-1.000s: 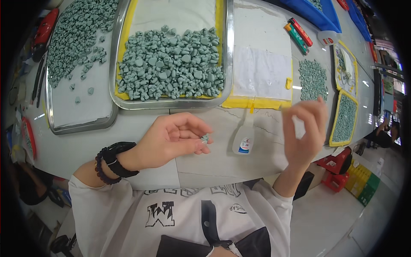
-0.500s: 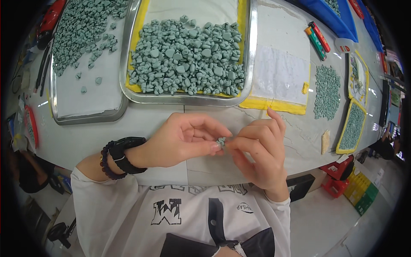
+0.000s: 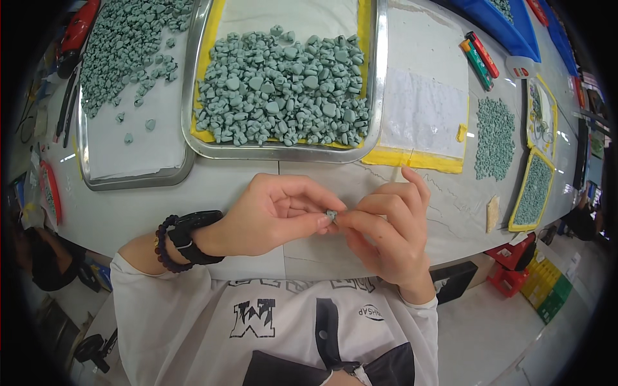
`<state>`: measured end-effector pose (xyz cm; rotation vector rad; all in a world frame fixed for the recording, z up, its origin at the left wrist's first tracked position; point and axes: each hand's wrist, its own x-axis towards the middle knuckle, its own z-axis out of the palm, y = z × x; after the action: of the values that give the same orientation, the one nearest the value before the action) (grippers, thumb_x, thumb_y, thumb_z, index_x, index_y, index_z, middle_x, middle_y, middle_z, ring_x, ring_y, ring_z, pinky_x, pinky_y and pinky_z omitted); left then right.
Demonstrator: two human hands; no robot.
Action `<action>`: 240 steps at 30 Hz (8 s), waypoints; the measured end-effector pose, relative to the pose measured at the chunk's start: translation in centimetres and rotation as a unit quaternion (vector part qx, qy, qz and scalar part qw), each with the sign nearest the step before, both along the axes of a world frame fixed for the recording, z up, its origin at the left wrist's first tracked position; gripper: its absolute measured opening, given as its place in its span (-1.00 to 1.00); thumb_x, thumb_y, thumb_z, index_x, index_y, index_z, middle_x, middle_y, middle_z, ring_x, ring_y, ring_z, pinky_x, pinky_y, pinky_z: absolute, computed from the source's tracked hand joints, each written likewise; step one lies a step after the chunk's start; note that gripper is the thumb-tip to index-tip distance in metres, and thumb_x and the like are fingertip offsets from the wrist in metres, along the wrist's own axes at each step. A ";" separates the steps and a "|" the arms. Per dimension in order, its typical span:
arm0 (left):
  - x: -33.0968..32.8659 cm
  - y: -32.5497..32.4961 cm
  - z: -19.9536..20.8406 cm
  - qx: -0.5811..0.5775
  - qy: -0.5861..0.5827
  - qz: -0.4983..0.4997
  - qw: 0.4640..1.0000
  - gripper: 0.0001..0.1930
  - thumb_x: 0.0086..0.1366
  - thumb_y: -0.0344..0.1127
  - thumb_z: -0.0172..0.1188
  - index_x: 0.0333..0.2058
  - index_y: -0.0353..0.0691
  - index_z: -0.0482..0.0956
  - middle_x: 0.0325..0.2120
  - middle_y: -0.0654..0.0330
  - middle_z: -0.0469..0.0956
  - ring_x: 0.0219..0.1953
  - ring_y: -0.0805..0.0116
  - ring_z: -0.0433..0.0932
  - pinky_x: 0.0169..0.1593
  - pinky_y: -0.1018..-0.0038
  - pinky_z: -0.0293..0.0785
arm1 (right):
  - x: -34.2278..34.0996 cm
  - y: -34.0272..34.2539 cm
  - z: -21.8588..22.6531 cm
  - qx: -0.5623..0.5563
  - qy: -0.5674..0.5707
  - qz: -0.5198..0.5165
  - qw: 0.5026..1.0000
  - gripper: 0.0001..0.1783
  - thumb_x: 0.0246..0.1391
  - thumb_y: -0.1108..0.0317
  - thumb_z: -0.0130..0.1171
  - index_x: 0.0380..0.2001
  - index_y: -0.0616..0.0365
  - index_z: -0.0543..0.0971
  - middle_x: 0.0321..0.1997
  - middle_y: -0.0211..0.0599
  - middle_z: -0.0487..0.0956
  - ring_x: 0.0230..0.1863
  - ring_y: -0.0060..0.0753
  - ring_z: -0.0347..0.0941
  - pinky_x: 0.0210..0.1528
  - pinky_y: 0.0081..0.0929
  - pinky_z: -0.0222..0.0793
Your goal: Gluing small green plastic toy components together at a factory assembly station.
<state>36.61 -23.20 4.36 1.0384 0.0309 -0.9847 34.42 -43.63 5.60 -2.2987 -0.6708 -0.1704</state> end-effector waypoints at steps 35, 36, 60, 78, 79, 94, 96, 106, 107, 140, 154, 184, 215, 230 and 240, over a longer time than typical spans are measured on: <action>1.5 6.0 5.6 0.273 -0.625 -0.079 0.727 -0.77 -0.04 -0.68 0.14 -0.36 -0.31 0.53 -0.30 0.09 0.56 -0.30 0.31 0.58 -0.33 0.48 0.49 | -3.5 -1.5 2.8 0.058 -0.116 -0.019 0.991 -0.75 -0.38 0.46 0.29 -0.49 0.00 0.55 -0.49 -0.49 0.46 -0.40 -0.35 0.38 -0.01 -0.11 0.20; 2.0 8.0 5.5 0.375 -0.636 -0.023 0.674 -0.76 -0.03 -0.67 0.14 -0.34 -0.30 0.54 -0.26 0.09 0.55 -0.31 0.31 0.57 -0.33 0.50 0.47 | -3.5 -1.9 2.5 0.064 -0.119 -0.016 0.991 -0.75 -0.38 0.46 0.29 -0.49 0.00 0.55 -0.49 -0.49 0.46 -0.40 -0.35 0.38 -0.01 -0.11 0.20; 2.1 -0.6 5.8 0.051 -0.437 -0.247 0.864 -0.74 0.00 -0.63 0.09 -0.31 -0.22 0.57 -0.41 0.20 0.46 -0.35 0.31 0.48 -0.33 0.50 0.42 | -1.8 -5.8 0.5 0.012 0.078 -0.126 0.989 -0.44 -0.39 0.16 0.41 -0.21 0.11 0.54 -0.35 -0.32 0.42 -0.36 -0.30 0.30 -0.30 -0.38 0.23; 0.5 0.8 0.0 -0.006 0.038 0.025 0.999 -0.70 0.20 -0.61 0.03 -0.06 -0.44 0.41 -0.23 0.05 0.48 -0.25 0.33 0.57 -0.21 0.53 0.54 | -3.2 -0.5 -1.8 0.364 0.041 0.028 0.930 -0.30 -0.14 -0.32 0.17 -0.19 0.06 0.33 -0.46 -0.30 0.41 -0.34 -0.29 0.33 -0.40 -0.34 0.35; 0.5 0.8 0.0 -0.009 0.044 0.031 0.999 -0.70 0.20 -0.61 0.03 -0.06 -0.44 0.41 -0.21 0.04 0.47 -0.23 0.31 0.57 -0.19 0.52 0.54 | -3.2 -0.4 -2.0 0.366 0.044 0.030 0.929 -0.30 -0.14 -0.32 0.17 -0.19 0.06 0.33 -0.46 -0.30 0.41 -0.34 -0.29 0.33 -0.40 -0.34 0.35; 0.3 0.5 0.2 0.006 0.027 0.001 1.000 -0.68 0.14 -0.71 0.05 -0.09 -0.45 0.44 -0.15 0.04 0.46 -0.09 0.32 0.50 -0.01 0.47 0.47 | -2.7 0.2 -1.7 0.336 0.104 0.043 0.935 -0.33 0.17 -0.20 -0.21 -0.27 0.35 0.39 -0.64 0.03 0.52 -0.27 0.27 0.52 -0.36 -0.09 0.50; 0.2 0.5 0.1 0.005 0.015 0.002 1.000 -0.68 0.13 -0.72 0.06 -0.10 -0.45 0.44 -0.16 0.05 0.46 -0.08 0.33 0.50 0.00 0.48 0.47 | -2.8 0.3 -1.6 0.335 0.105 0.039 0.936 -0.34 0.17 -0.18 -0.22 -0.27 0.34 0.39 -0.63 0.02 0.52 -0.27 0.26 0.52 -0.35 -0.09 0.50; 0.0 0.4 0.2 0.007 0.009 0.007 1.000 -0.67 0.12 -0.73 0.06 -0.10 -0.45 0.44 -0.15 0.05 0.45 -0.06 0.33 0.48 0.01 0.48 0.45 | -2.9 0.3 -1.2 0.305 0.124 0.025 0.944 -0.40 0.19 -0.15 -0.20 -0.27 0.30 0.40 -0.56 -0.01 0.54 -0.24 0.22 0.52 -0.27 -0.11 0.49; 0.0 0.4 0.1 0.006 0.009 0.008 1.000 -0.67 0.12 -0.73 0.06 -0.10 -0.45 0.44 -0.15 0.05 0.45 -0.06 0.34 0.48 0.01 0.48 0.45 | -2.9 0.3 -1.1 0.305 0.123 0.025 0.944 -0.40 0.19 -0.15 -0.20 -0.27 0.30 0.40 -0.56 -0.01 0.54 -0.24 0.22 0.52 -0.27 -0.11 0.49; 0.1 0.4 0.1 0.009 0.006 0.008 1.000 -0.70 0.15 -0.71 0.04 -0.10 -0.46 0.43 -0.16 0.05 0.47 -0.09 0.34 0.51 -0.03 0.47 0.51 | -3.2 1.0 -1.6 0.332 0.107 -0.041 0.936 -0.38 0.14 -0.15 -0.14 -0.43 0.29 0.52 -0.55 -0.14 0.55 -0.20 0.07 0.56 -0.44 -0.34 0.50; 0.2 0.1 0.1 0.006 0.010 0.005 1.000 -0.71 0.16 -0.68 0.05 -0.10 -0.47 0.42 -0.17 0.04 0.48 -0.13 0.30 0.54 -0.04 0.46 0.51 | -3.5 -0.9 -0.6 0.322 0.146 0.027 0.935 -0.48 0.17 -0.08 -0.09 -0.28 0.27 0.39 -0.46 0.02 0.53 -0.12 0.19 0.47 -0.22 -0.13 0.48; 0.2 0.5 0.3 0.020 0.000 -0.026 0.999 -0.68 0.16 -0.65 0.04 -0.06 -0.43 0.42 -0.20 0.04 0.49 -0.21 0.35 0.55 -0.14 0.51 0.50 | 1.4 -6.7 4.8 -0.121 -0.101 -0.207 0.966 -0.77 -0.41 0.55 0.30 -0.53 0.10 0.55 -0.43 -0.42 0.40 -0.38 -0.34 0.36 -0.07 -0.19 0.25; -0.5 0.9 -0.5 0.010 -0.170 -0.073 0.983 -0.77 0.11 -0.63 0.18 -0.21 -0.39 0.52 -0.26 0.11 0.52 -0.27 0.46 0.53 -0.19 0.58 0.51 | -0.5 0.7 -0.1 0.046 0.023 0.027 0.998 -0.67 -0.35 0.51 0.30 -0.40 0.10 0.46 -0.38 -0.33 0.43 -0.35 -0.31 0.38 -0.01 -0.12 0.22; -0.2 0.7 -0.5 0.032 -0.284 -0.082 0.955 -0.85 0.07 -0.55 0.20 -0.32 -0.35 0.54 -0.36 0.14 0.54 -0.36 0.41 0.54 -0.28 0.55 0.46 | 0.4 0.0 0.9 0.074 0.095 0.053 0.991 -0.68 -0.44 0.51 0.33 -0.48 0.07 0.49 -0.41 -0.39 0.44 -0.33 -0.32 0.39 -0.04 -0.14 0.23; -0.1 0.8 0.0 0.031 -0.265 -0.094 0.959 -0.85 0.07 -0.62 0.20 -0.33 -0.37 0.55 -0.29 0.10 0.54 -0.31 0.39 0.54 -0.24 0.56 0.47 | -0.2 0.0 0.8 0.050 0.052 0.052 0.996 -0.74 -0.37 0.53 0.28 -0.50 0.08 0.47 -0.42 -0.39 0.46 -0.35 -0.30 0.39 -0.07 -0.17 0.23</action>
<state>36.49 -22.39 4.40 1.3549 -0.4885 -0.8509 34.22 -43.65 6.42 -2.1549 -0.7108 -0.0353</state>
